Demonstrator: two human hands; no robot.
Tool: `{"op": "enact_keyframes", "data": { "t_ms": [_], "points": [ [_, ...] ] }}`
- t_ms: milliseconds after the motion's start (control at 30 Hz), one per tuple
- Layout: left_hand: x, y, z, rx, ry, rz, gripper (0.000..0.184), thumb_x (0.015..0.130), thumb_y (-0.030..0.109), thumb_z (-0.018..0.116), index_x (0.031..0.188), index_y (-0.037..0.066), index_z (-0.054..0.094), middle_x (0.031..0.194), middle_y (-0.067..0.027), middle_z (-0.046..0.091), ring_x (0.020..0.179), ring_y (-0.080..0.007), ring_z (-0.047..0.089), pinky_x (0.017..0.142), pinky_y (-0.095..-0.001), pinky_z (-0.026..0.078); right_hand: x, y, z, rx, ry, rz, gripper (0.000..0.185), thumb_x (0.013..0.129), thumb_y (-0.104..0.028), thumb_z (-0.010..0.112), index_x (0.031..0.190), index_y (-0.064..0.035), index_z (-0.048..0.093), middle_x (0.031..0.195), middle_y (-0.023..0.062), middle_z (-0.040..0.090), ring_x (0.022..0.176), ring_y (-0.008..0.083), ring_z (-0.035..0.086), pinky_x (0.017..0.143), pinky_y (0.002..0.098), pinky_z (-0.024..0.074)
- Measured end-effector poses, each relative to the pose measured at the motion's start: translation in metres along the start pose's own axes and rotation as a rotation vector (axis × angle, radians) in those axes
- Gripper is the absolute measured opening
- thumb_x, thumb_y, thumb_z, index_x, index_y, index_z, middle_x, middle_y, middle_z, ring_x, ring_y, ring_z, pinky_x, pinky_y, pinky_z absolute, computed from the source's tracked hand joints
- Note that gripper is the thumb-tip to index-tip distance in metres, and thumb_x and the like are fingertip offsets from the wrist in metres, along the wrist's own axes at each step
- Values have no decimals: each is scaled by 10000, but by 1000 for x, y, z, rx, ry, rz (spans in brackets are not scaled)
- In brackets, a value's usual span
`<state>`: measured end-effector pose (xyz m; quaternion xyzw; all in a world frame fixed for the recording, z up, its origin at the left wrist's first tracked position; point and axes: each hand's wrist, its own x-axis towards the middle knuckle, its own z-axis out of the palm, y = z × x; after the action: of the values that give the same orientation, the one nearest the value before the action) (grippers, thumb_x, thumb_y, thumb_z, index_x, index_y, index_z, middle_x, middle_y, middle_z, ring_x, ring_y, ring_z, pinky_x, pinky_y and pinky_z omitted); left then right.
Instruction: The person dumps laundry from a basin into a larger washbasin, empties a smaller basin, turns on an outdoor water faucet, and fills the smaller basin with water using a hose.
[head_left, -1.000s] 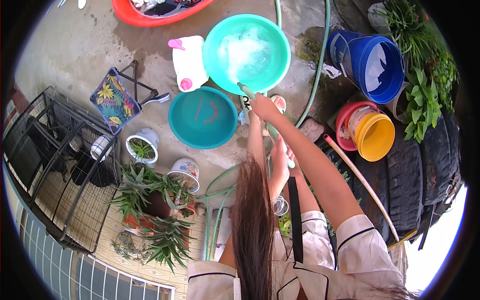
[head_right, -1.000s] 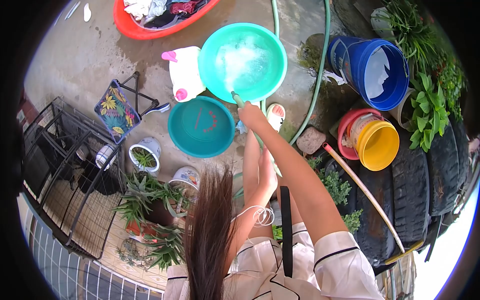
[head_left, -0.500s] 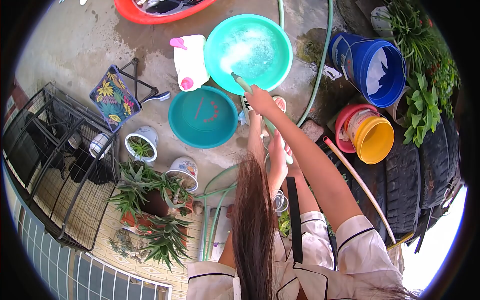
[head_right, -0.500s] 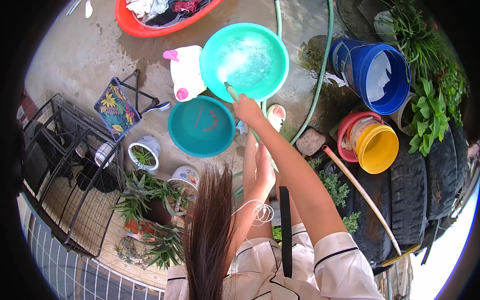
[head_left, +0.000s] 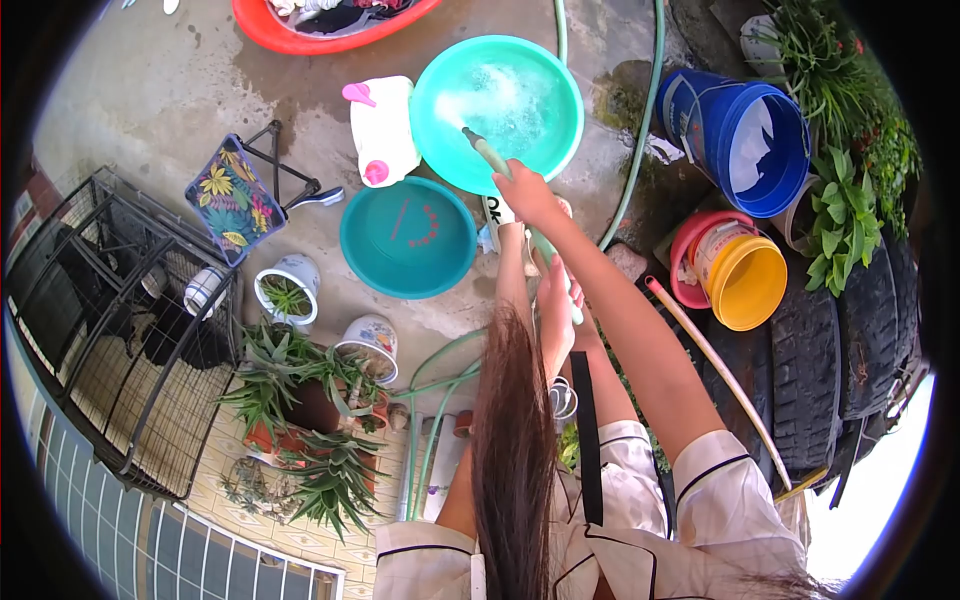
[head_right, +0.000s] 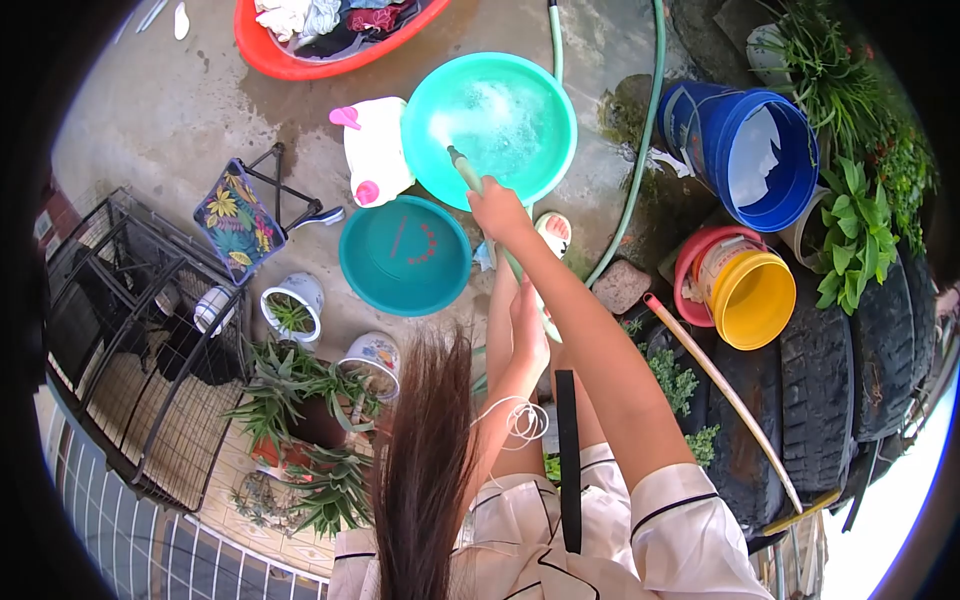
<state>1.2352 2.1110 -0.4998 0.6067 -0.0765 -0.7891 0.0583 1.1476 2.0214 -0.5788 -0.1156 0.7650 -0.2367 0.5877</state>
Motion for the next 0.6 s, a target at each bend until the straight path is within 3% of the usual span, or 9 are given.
{"op": "enact_keyframes", "data": {
  "t_ms": [133,600],
  "points": [
    [2,-1,4,-10,23,12,349,874,386,417,695,88,407,563,37,358,458,-40,348,409,-193,280,6,13,-1,-20,79,-41,292,824,-250,456,905,31,455,634,212,570,506,311,576,553,387,466],
    [9,-18,-6,93,-39,-34,327,860,380,452,744,74,443,628,22,404,483,-43,381,415,-192,298,-6,25,-28,138,261,76,312,816,-247,463,939,39,451,581,178,561,447,271,567,441,357,469]
  ]
}}
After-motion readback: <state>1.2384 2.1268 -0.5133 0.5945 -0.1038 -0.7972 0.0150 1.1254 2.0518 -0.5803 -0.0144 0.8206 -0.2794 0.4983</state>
